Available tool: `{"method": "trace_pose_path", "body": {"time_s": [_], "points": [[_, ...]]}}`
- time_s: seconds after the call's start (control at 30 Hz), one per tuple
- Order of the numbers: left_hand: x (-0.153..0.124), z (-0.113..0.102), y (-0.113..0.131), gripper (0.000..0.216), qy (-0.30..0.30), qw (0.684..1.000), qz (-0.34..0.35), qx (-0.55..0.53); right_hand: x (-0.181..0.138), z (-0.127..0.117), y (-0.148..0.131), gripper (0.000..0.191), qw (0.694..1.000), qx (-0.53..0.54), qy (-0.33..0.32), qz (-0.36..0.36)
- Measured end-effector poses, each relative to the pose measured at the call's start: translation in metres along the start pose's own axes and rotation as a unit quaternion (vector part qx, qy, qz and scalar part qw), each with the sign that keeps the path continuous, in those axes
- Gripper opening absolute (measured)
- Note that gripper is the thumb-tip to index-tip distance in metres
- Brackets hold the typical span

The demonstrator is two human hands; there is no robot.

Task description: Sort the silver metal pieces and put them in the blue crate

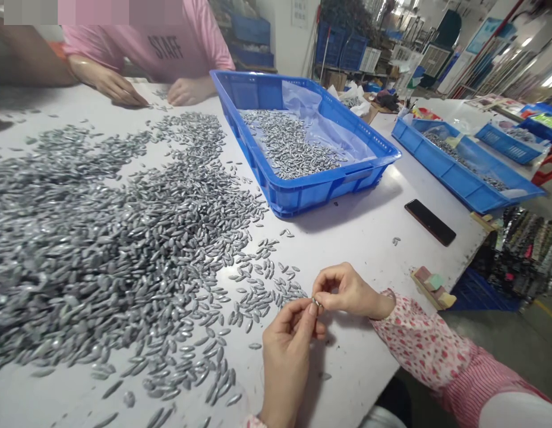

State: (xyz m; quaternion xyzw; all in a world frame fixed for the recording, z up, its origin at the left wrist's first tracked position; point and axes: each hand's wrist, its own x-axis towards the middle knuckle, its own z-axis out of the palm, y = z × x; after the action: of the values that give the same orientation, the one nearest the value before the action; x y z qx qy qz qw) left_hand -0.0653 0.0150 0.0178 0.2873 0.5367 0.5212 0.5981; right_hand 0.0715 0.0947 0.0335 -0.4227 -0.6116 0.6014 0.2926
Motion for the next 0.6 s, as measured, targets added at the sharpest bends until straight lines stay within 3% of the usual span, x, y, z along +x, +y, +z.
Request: {"method": "trace_pose_path", "body": {"time_s": [0.27,0.6], "points": [[0.0011,0.0017,0.0037,0.029,-0.005,0.997,-0.023,-0.067,0.0013,-0.0071,-0.0014,0.01,0.999,0.031,-0.041,0.009],[0.0008,0.0011,0.0018,0.027,0.017,1.0,0.003,-0.005,0.0013,-0.0041,-0.0051,0.01,1.0,0.009,-0.021,0.008]]}}
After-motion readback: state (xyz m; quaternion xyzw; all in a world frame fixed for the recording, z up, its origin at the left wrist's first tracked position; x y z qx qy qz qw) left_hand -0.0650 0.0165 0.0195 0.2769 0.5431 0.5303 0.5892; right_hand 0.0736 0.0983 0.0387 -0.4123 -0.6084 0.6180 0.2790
